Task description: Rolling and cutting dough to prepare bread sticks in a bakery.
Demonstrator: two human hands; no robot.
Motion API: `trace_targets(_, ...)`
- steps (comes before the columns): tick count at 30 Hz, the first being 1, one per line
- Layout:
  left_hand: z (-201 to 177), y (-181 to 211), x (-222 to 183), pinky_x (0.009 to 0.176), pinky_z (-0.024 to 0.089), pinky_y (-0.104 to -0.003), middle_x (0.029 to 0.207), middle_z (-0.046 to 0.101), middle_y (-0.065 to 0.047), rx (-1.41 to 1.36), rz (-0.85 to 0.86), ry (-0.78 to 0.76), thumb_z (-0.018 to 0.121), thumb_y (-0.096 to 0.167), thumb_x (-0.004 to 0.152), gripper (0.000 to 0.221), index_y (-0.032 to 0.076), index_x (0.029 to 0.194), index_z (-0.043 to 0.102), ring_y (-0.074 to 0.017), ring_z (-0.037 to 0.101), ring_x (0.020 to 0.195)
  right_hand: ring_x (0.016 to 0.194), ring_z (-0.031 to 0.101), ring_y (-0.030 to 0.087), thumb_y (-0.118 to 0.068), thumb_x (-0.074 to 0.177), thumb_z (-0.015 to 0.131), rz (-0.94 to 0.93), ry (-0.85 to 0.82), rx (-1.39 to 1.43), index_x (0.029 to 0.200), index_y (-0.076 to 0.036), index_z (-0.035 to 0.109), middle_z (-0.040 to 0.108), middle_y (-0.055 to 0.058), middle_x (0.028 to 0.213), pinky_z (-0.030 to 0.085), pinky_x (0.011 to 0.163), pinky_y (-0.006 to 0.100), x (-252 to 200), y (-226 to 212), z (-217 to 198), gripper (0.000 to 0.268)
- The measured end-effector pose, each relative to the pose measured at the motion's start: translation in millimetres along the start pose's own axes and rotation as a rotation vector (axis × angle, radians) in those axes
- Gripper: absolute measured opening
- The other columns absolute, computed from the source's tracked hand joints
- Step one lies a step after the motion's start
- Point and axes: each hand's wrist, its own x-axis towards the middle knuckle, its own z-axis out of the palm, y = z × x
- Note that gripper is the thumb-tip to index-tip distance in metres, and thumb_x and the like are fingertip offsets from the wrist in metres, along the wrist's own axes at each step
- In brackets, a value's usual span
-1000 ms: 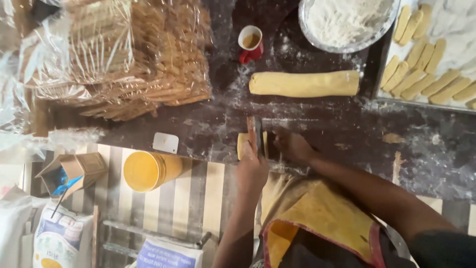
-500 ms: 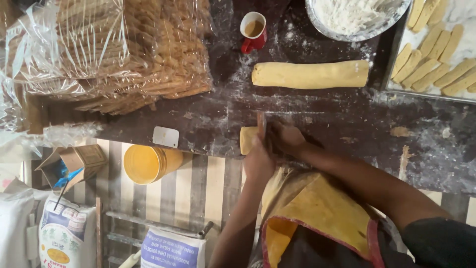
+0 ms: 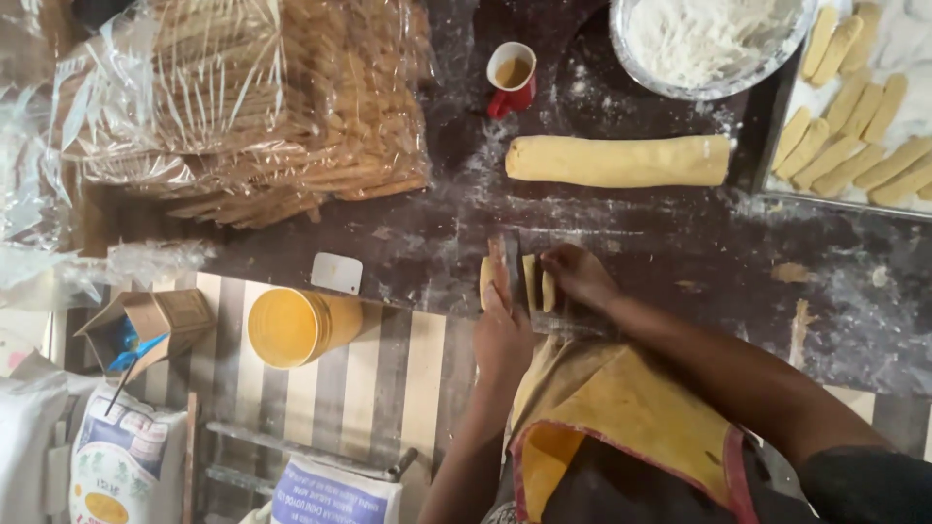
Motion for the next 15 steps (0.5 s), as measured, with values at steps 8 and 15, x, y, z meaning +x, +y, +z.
trace_targets(8, -13.8, 19.4, -2.0, 0.074, 0.052, -0.058, 0.091, 0.071, -0.028, 0.141, -0.046, -0.153, 0.055, 0.020, 0.093, 0.056, -0.002, 0.142, 0.042, -0.0473, 0.069, 0.084, 0.095, 0.074, 0.038, -0.030, 0.097, 0.060, -0.159, -0.068, -0.122, 0.112, -0.004, 0.073, 0.074, 0.024, 0.101, 0.057, 0.083, 0.045, 7.5, -8.7, 7.9, 0.032)
trace_targets(15, -21.7, 44.2, 6.8, 0.077, 0.053, -0.057, 0.097, 0.071, -0.027, 0.210, -0.100, -0.234, 0.050, 0.019, 0.095, 0.057, -0.001, 0.147, 0.038, -0.0463, 0.071, 0.088, 0.092, 0.072, 0.041, -0.028, 0.098, 0.055, -0.149, -0.154, -0.260, 0.121, -0.008, 0.066, 0.073, 0.024, 0.099, 0.056, 0.079, 0.050, 1.8, -42.3, 4.0, 0.032)
